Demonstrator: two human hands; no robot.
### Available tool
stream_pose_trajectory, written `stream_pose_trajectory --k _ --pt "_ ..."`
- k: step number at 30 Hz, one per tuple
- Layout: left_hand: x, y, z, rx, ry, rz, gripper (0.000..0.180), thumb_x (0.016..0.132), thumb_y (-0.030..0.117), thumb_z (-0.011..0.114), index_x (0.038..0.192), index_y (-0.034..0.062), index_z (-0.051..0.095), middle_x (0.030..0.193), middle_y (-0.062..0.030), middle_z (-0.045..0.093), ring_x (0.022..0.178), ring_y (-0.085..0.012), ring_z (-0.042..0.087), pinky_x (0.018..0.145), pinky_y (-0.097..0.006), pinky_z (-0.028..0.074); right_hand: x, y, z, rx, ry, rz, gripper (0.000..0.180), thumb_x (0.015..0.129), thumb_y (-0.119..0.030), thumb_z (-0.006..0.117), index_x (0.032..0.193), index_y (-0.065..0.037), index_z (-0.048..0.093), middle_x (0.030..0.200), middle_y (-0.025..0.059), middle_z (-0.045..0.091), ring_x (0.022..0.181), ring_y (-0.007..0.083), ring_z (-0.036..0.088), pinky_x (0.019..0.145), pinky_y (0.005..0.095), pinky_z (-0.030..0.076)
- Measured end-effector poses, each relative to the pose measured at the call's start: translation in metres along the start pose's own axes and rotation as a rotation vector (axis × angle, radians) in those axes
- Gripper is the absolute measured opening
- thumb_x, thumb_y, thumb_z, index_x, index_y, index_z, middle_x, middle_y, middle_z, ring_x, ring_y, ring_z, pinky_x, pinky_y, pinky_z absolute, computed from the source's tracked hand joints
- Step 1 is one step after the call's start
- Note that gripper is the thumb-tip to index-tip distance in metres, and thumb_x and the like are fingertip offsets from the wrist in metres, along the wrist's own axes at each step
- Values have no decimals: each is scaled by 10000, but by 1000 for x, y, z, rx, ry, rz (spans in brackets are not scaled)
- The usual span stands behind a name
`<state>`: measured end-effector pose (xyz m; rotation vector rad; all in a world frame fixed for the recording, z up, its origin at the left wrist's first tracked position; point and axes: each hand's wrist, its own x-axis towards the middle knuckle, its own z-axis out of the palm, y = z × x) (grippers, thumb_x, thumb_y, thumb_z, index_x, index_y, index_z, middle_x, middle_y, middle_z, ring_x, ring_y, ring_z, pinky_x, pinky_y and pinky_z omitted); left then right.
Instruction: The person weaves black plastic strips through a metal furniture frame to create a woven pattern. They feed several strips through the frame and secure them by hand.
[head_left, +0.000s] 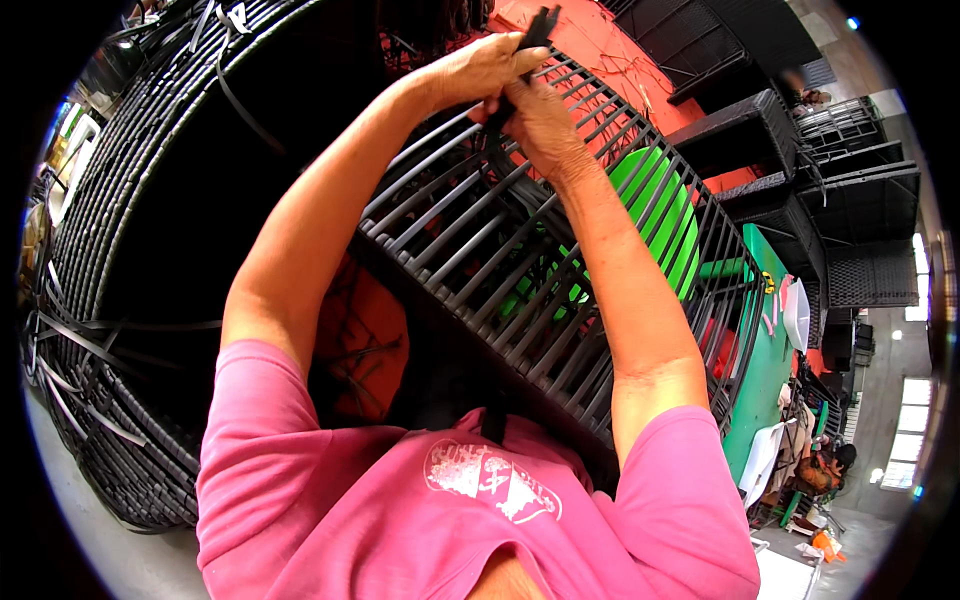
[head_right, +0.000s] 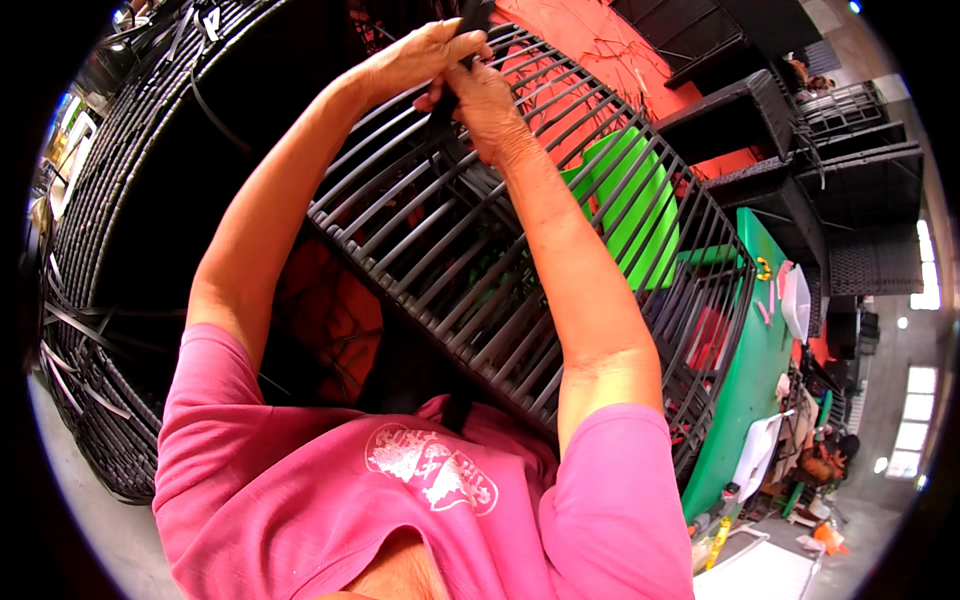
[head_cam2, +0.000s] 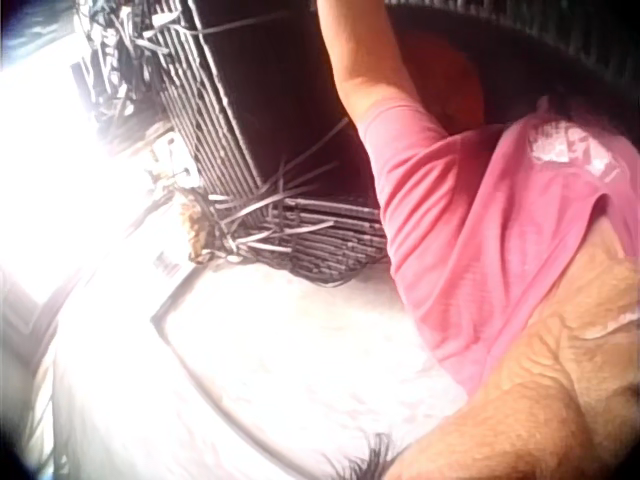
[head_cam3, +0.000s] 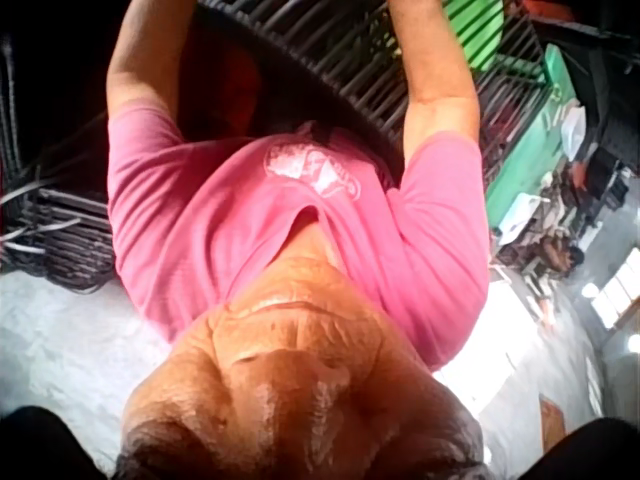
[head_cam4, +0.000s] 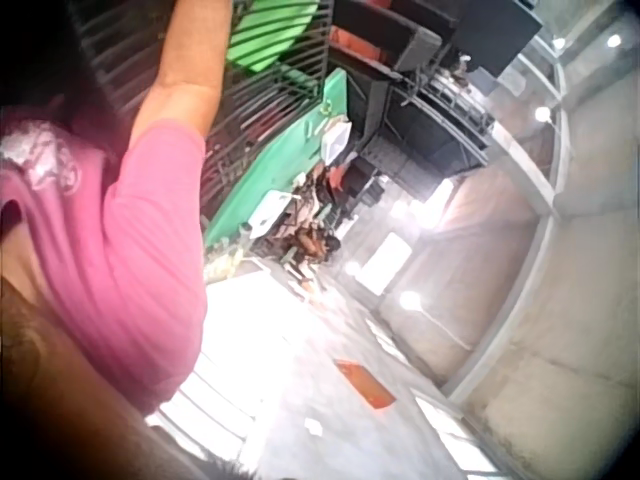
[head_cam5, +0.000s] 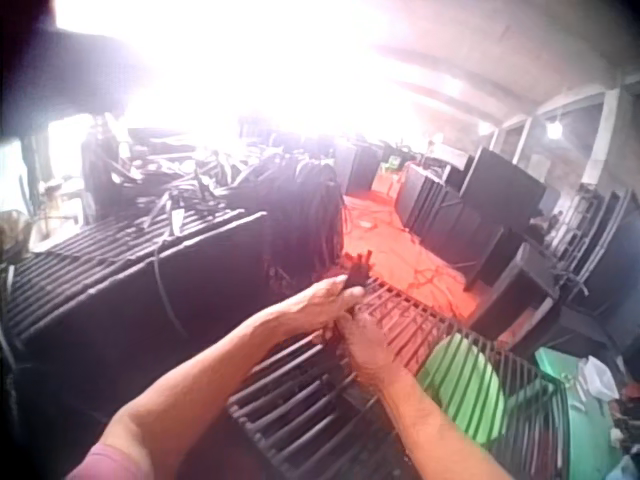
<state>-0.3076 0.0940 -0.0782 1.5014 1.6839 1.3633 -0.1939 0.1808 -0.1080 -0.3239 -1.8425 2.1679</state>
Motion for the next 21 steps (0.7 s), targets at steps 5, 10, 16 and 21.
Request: stream_pose_trajectory --k 5,10,16,21 --pt "20 -52 -7 73 239 117 288 907 268 506 916 -7 592 729 -33 601 739 -132 566 709 -268 462 -12 3 -26 449 70 -9 259 936 -248 480 815 -23 517 763 89 554 823 253 592 801 403 490" --pt "15 -89 -1 283 86 117 158 782 -7 494 854 -7 635 793 -96 649 767 -196 617 715 -314 473 -17 14 -38 485 203 55 269 942 -263 462 807 -33 503 743 85 547 730 243 570 754 424 505" --pt "15 -108 7 402 115 84 292 707 -9 528 962 58 653 872 -128 663 833 -295 629 750 -362 469 13 10 -29 207 385 301 261 951 -286 438 835 -60 498 684 62 562 654 215 590 701 444 531" --pt "22 -106 8 752 126 87 243 736 173 601 957 115 684 832 -83 666 758 -270 619 724 -362 456 36 12 -25 108 467 421 234 934 -241 454 836 -36 514 642 82 576 580 258 626 606 476 560"
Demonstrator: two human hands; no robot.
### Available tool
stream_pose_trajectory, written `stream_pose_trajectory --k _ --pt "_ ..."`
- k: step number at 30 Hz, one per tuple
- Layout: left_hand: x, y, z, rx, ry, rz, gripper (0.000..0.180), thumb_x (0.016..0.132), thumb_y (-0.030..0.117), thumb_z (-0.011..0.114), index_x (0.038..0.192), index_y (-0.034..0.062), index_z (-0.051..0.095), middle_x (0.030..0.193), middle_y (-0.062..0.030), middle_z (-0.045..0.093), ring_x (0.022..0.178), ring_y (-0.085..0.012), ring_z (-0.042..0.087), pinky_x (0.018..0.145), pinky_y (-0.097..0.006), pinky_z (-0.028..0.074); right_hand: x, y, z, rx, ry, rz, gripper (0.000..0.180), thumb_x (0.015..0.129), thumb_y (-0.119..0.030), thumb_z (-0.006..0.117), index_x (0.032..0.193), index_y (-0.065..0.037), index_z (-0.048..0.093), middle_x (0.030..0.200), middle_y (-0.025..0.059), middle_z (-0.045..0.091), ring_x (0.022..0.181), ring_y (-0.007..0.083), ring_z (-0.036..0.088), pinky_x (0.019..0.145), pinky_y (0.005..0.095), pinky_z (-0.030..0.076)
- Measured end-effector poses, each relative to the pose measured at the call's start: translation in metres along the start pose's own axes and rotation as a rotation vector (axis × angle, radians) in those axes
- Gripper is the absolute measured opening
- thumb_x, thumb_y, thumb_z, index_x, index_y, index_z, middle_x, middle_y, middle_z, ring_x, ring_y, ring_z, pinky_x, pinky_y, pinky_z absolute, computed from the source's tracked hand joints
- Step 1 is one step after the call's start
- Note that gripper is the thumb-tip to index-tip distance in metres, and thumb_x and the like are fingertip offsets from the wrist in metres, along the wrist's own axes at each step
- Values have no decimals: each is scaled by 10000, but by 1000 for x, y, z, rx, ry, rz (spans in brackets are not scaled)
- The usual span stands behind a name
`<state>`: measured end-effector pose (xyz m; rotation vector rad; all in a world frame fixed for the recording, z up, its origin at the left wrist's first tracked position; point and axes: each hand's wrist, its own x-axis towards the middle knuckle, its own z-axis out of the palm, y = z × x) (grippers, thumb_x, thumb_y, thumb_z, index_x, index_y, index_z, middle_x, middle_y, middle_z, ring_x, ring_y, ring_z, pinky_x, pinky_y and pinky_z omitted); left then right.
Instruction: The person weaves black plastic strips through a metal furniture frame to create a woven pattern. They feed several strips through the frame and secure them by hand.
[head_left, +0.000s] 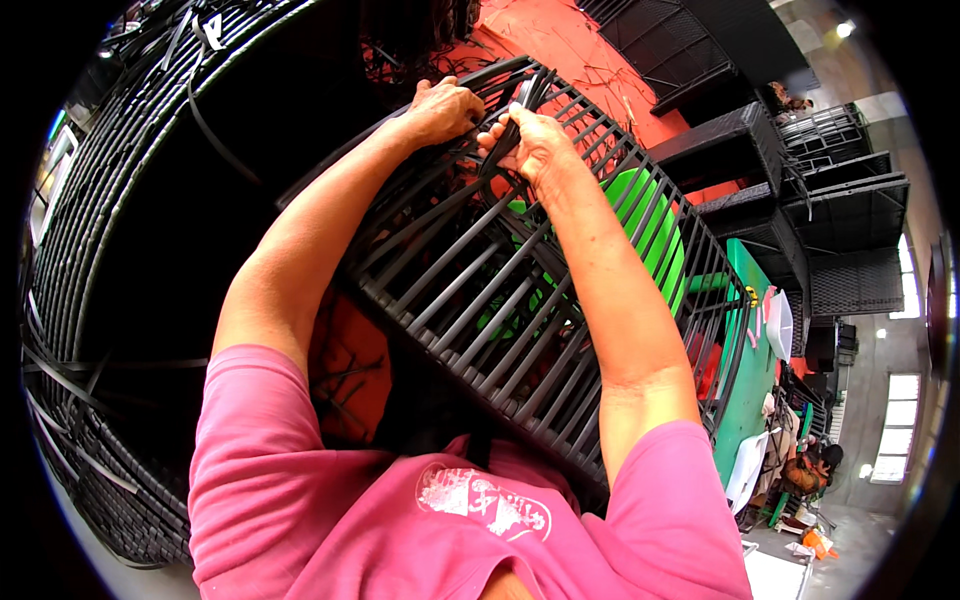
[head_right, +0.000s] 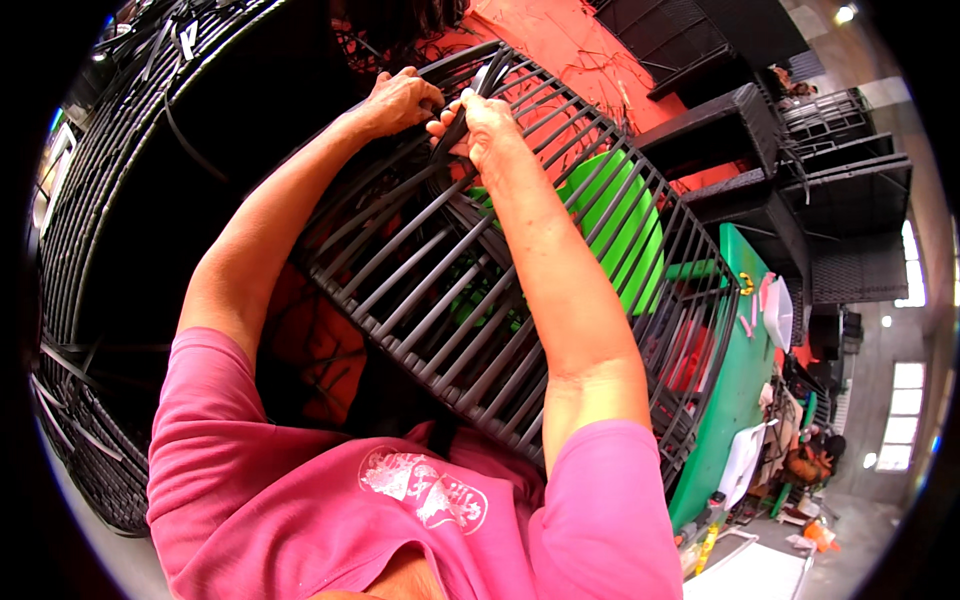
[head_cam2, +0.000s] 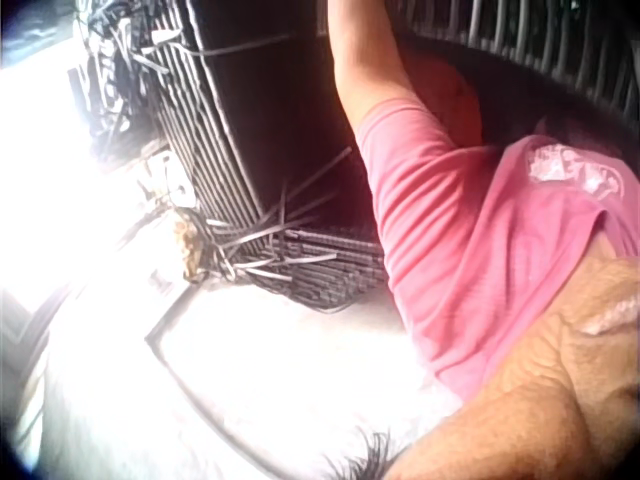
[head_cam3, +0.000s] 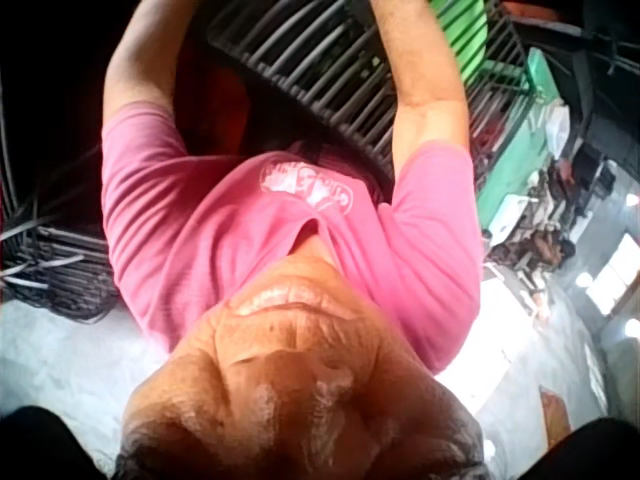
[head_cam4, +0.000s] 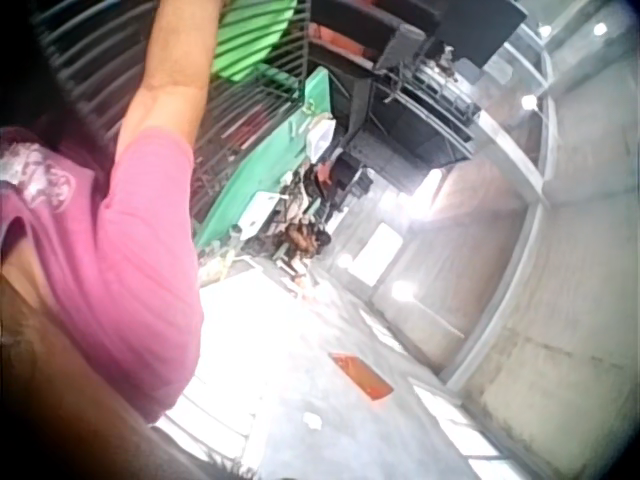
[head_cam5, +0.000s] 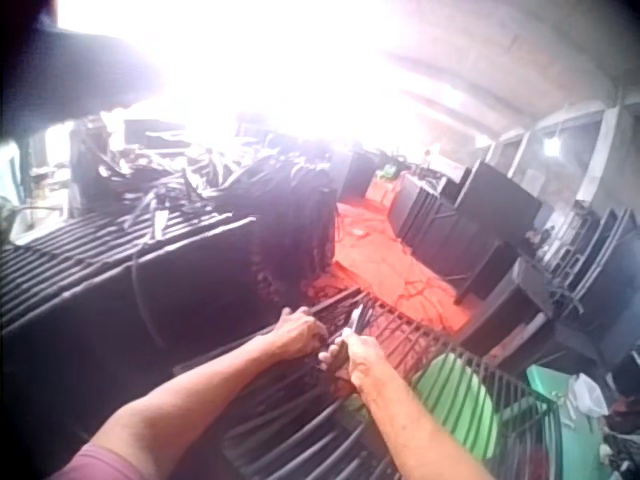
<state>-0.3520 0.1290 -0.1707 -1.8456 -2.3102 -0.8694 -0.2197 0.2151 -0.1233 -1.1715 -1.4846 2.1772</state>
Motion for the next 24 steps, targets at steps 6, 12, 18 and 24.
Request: stream_pose_trajectory --k 6,12,18,24 --pt "12 -8 2 -385 -179 -210 310 835 349 614 818 47 681 618 -16 568 615 -92 494 575 -290 396 28 11 -11 93 43 178 194 905 -174 371 823 -40 485 597 75 555 551 276 634 549 493 550" --pt "14 -21 6 -525 -261 -94 460 877 452 524 766 26 658 602 -30 551 598 -113 488 559 -301 388 31 12 5 -138 26 213 201 900 -148 372 824 -62 537 613 59 546 535 253 608 560 507 543" --pt "16 -12 -2 -359 -432 -299 591 835 593 488 782 33 669 696 -67 628 642 -167 569 598 -330 441 29 13 8 -416 -155 178 140 892 -153 445 843 -80 554 631 20 529 522 188 569 564 448 548" --pt "13 -12 -2 -632 -334 -347 498 766 481 668 661 -1 605 567 18 513 512 -74 432 452 -289 356 26 15 -4 -416 -441 105 97 882 -185 524 888 -91 548 661 0 537 551 149 574 562 382 553"
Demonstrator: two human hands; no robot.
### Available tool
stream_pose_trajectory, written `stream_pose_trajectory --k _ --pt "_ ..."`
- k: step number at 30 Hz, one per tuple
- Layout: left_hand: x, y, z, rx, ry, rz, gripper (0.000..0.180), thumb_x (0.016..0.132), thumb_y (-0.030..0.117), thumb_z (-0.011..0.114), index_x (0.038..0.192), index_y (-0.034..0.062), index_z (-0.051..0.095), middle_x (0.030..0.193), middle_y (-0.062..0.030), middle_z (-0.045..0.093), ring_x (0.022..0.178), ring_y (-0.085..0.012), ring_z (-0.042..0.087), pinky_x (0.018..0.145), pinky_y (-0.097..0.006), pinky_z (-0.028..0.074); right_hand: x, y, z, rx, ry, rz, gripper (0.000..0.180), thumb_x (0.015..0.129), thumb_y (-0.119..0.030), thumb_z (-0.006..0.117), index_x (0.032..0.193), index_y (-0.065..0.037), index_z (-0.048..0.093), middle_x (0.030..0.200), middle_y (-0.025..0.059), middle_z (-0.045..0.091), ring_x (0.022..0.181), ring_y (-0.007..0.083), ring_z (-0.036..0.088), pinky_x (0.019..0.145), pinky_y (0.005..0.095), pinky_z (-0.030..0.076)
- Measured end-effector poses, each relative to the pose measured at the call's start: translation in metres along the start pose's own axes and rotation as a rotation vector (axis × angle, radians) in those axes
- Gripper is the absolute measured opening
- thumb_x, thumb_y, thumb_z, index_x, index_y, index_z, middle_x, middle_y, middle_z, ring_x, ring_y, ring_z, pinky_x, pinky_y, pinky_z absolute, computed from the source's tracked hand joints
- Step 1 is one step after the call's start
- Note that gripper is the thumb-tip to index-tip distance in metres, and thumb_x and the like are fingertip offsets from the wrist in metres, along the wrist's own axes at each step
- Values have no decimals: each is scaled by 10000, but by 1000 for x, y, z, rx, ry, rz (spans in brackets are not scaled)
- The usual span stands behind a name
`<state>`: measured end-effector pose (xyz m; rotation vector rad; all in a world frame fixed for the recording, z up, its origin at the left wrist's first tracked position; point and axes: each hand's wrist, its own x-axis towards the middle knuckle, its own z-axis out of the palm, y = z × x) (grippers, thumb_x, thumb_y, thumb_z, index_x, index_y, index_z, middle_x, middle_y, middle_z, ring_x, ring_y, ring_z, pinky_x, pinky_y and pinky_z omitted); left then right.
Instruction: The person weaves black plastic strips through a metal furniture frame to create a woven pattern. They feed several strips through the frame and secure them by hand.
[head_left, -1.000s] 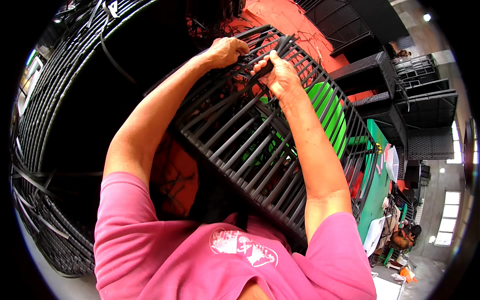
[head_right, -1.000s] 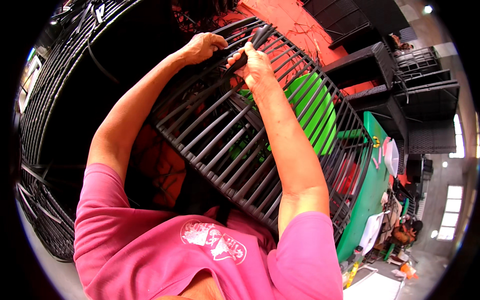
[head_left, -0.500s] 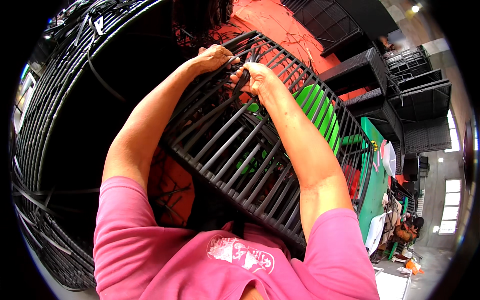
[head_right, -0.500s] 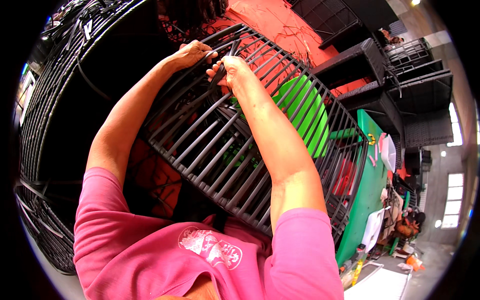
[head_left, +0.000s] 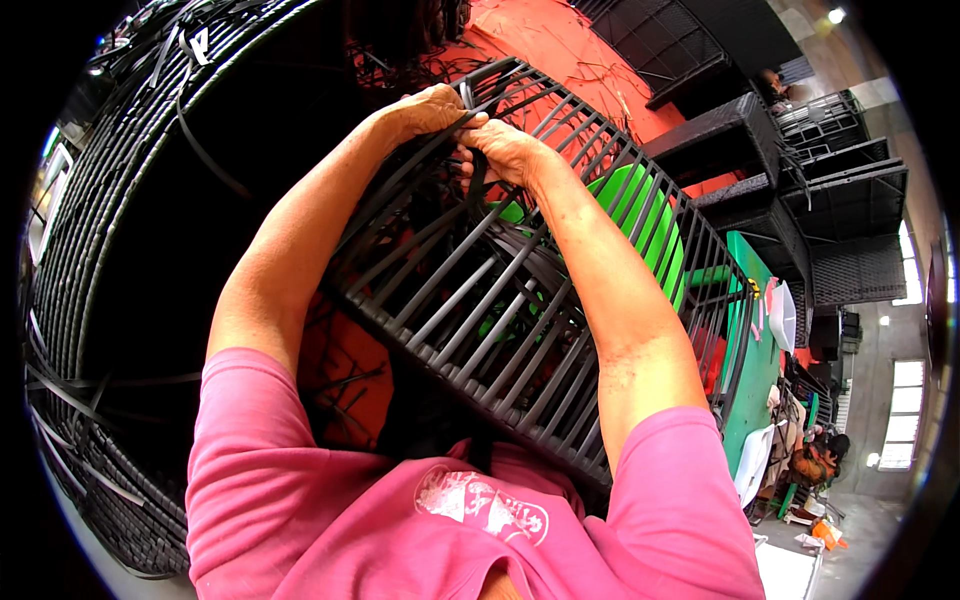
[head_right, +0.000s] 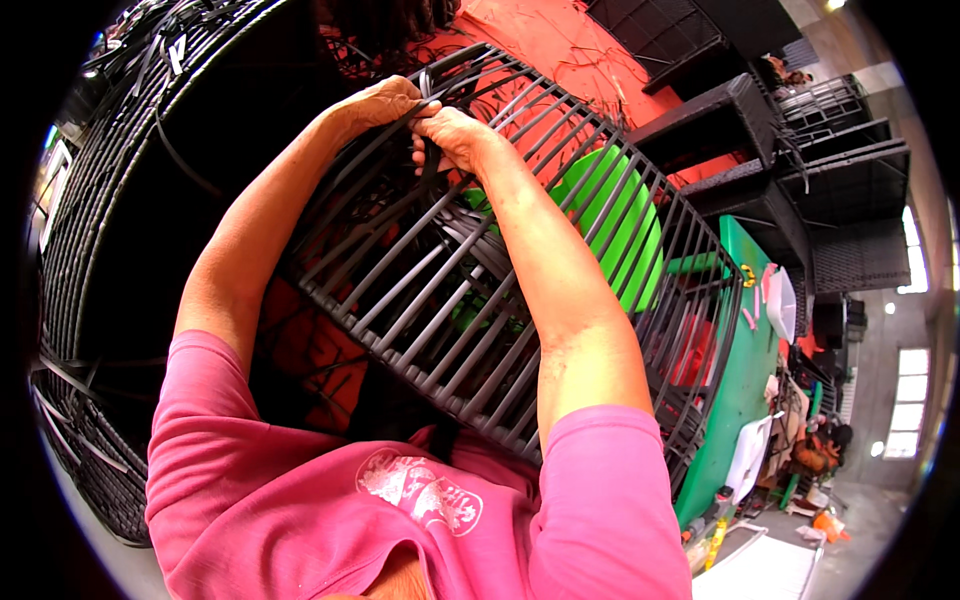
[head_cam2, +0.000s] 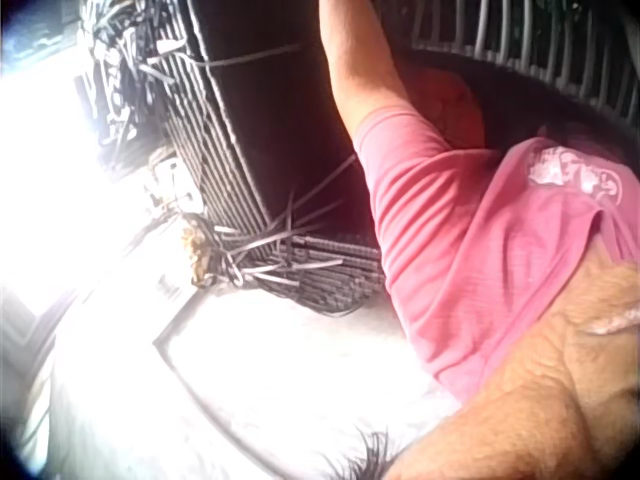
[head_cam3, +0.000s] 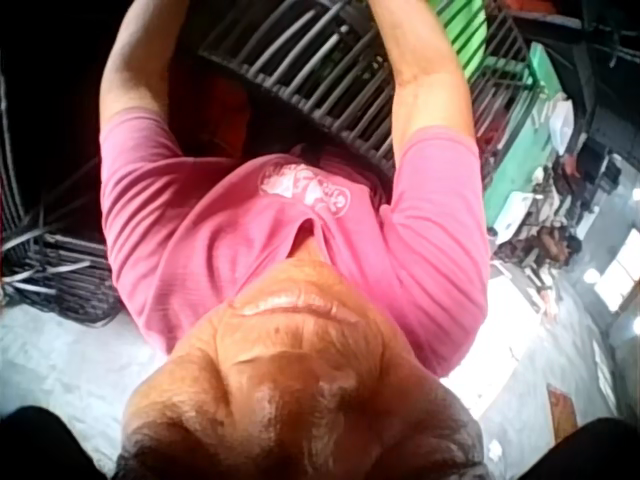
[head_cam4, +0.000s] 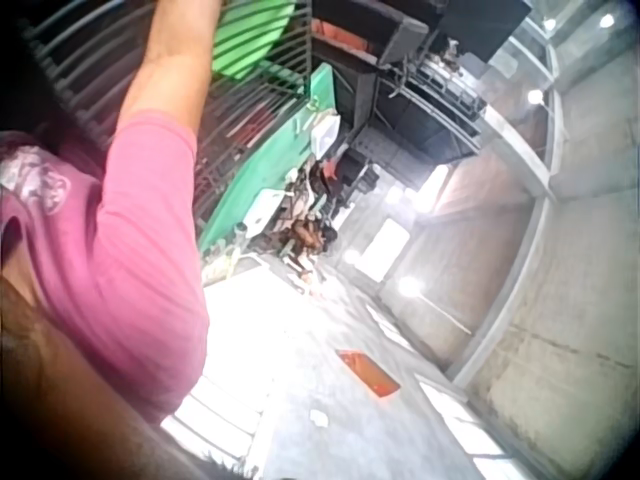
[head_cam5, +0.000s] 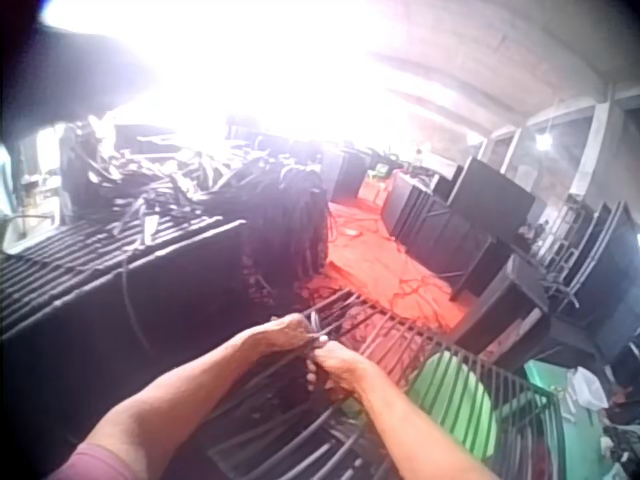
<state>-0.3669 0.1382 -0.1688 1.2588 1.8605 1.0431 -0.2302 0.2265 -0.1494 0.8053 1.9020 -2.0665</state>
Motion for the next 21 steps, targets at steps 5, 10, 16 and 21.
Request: stream_pose_trajectory --k 5,10,16,21 --pt "-7 6 10 -110 187 -33 344 731 286 731 614 7 567 553 -14 506 509 -96 438 458 -311 358 -10 3 20 -147 90 -54 135 866 -198 568 916 -76 536 673 -1 535 580 130 587 531 293 531" --pt "-17 10 14 64 548 -113 197 744 163 669 699 -12 589 623 -80 583 545 -148 527 513 -317 414 -16 3 34 -603 275 -238 279 732 -244 647 838 13 623 768 143 653 660 237 644 645 335 517" --pt "-56 12 -41 -749 748 241 39 820 39 581 791 16 591 668 -85 627 571 -125 585 548 -261 491 -16 7 29 -583 704 -673 188 761 -180 587 823 -10 641 783 182 649 712 320 637 665 386 507" --pt "-86 61 -50 -441 733 537 97 804 44 608 752 -16 553 643 -79 612 554 -109 576 490 -255 449 -27 -40 65 -788 439 -1054 262 866 -260 538 938 -21 615 869 153 633 818 289 597 784 368 460"
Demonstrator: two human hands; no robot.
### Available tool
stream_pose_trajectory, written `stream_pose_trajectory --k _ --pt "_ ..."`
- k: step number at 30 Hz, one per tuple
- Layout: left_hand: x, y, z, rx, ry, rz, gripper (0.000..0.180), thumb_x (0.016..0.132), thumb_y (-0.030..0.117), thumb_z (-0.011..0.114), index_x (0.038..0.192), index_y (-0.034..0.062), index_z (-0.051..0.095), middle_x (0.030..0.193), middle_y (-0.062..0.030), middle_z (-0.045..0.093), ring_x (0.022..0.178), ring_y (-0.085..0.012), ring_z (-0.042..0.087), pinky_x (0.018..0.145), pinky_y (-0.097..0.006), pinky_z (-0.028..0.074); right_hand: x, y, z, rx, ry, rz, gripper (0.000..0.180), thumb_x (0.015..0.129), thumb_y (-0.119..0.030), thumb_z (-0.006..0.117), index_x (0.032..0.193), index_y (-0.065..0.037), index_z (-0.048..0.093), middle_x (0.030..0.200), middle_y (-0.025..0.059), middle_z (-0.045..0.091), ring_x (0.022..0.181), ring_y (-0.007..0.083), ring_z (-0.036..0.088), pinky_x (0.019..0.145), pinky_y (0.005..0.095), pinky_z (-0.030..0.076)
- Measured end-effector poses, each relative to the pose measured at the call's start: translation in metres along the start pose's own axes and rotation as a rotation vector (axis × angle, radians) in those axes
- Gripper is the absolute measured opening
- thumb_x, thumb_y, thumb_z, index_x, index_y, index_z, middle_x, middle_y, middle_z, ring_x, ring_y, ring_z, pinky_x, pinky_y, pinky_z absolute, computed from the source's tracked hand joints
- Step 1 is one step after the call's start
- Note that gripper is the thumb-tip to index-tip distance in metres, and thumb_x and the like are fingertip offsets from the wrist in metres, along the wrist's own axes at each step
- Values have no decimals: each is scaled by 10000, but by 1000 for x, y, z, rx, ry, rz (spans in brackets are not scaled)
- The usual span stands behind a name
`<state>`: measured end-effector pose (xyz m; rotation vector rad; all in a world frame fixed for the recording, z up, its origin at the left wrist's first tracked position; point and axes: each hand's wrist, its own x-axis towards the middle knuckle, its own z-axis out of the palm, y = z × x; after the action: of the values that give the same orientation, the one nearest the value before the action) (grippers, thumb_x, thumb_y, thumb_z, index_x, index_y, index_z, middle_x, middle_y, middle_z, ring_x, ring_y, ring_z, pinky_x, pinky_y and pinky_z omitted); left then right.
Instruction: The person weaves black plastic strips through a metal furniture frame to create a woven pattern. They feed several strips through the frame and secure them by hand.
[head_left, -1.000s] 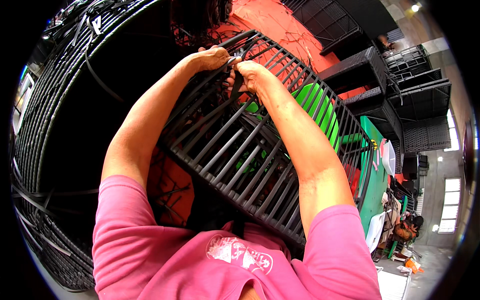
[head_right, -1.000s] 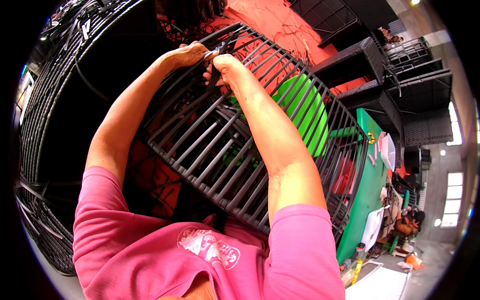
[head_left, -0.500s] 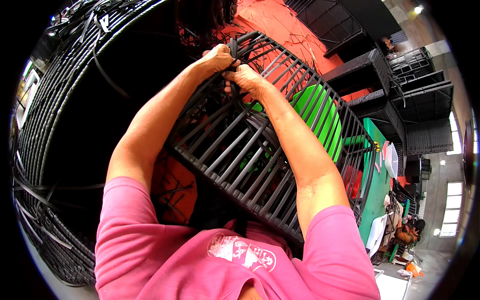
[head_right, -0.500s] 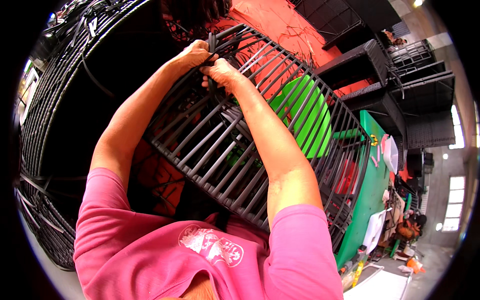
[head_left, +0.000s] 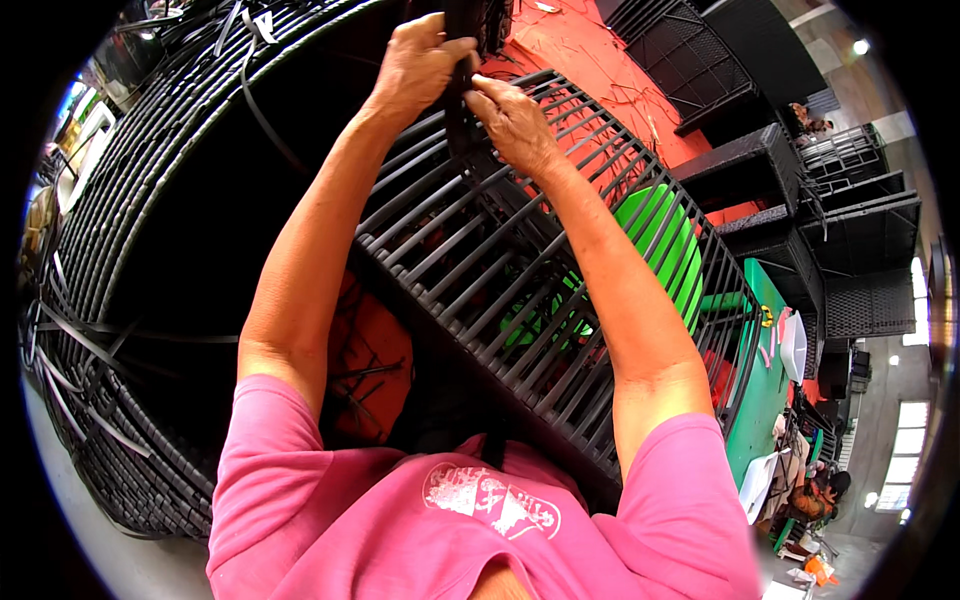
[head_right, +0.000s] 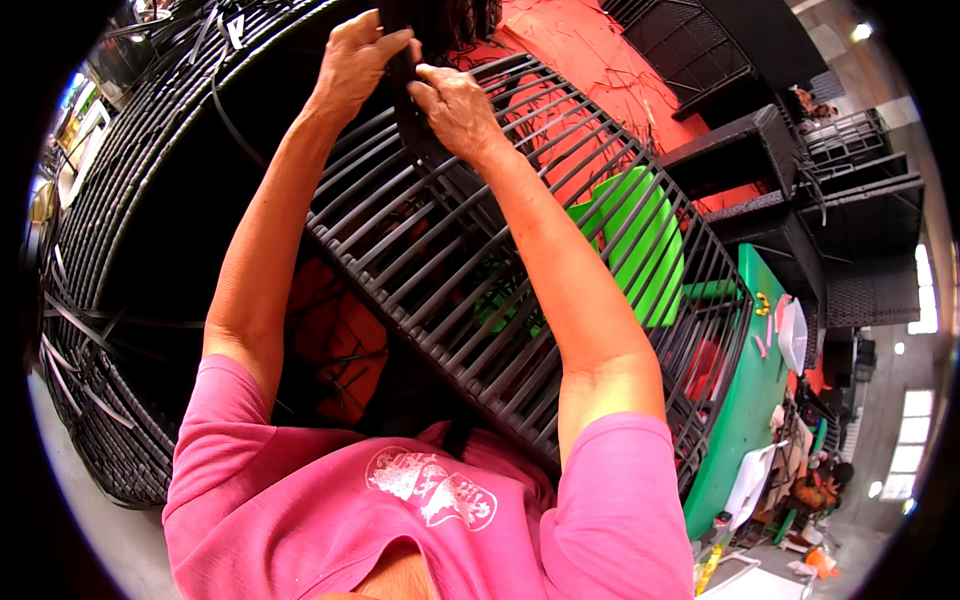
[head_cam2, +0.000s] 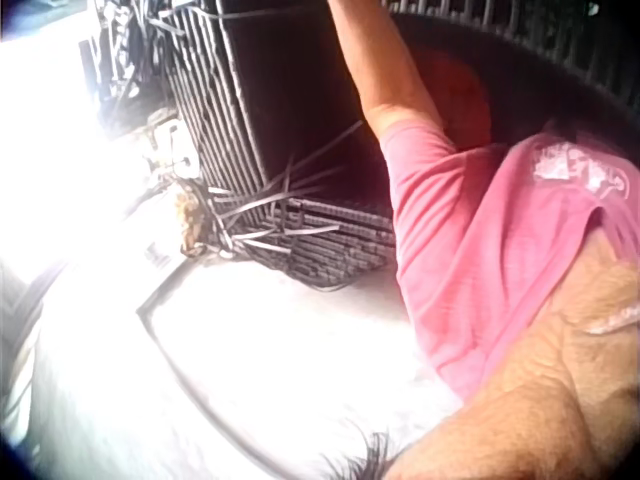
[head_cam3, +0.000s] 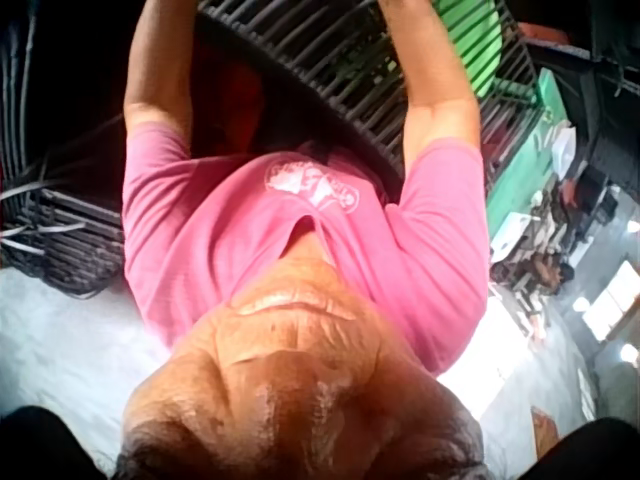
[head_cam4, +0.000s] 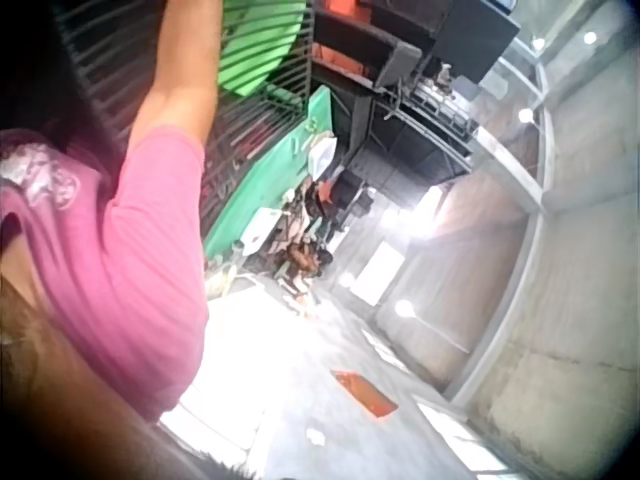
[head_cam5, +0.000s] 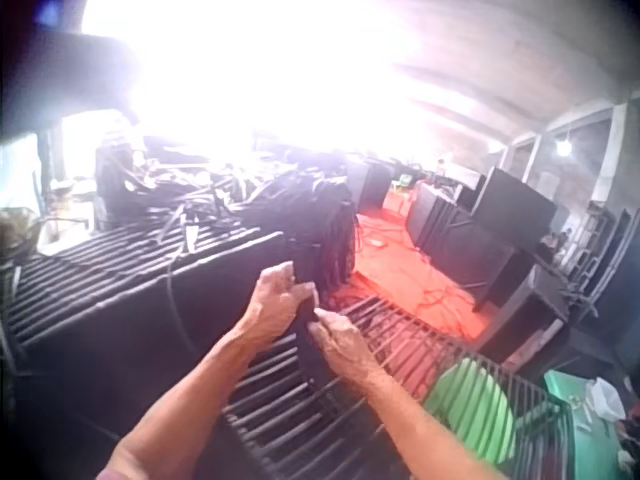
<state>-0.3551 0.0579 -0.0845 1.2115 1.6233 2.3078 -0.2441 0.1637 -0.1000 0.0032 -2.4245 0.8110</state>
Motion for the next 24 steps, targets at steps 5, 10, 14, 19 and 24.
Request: stream_pose_trajectory --k 5,10,14,19,24 --pt "8 -10 -2 174 -162 -120 190 828 179 629 804 -1 573 711 -76 625 633 -118 573 587 -269 471 3 2 10 770 -296 423 396 931 -414 452 909 -35 563 846 66 611 699 120 565 715 245 434" --pt "10 -55 -26 173 -165 -197 234 855 225 607 958 15 628 775 -36 629 730 -107 568 693 -263 466 -9 17 23 1164 120 713 306 944 -308 450 840 -20 461 691 58 494 625 184 534 698 407 536" --pt "6 -53 -41 425 -510 -284 222 826 227 611 886 19 657 730 -23 615 694 -103 538 657 -268 443 -17 34 28 1278 151 727 315 945 -314 451 807 -31 464 655 60 491 572 191 515 621 398 514" --pt "10 -48 -53 664 -1034 -315 181 763 128 589 923 43 593 848 -80 603 870 -190 583 748 -389 461 -22 35 30 1303 136 676 306 935 -330 471 846 -37 460 676 49 463 590 180 486 633 376 491" --pt "-2 -76 -56 661 -1049 -63 209 771 161 613 923 18 627 758 -84 629 739 -189 599 684 -326 465 -21 20 30 1286 143 667 367 913 -405 482 868 -40 467 684 33 456 610 157 468 654 346 480"
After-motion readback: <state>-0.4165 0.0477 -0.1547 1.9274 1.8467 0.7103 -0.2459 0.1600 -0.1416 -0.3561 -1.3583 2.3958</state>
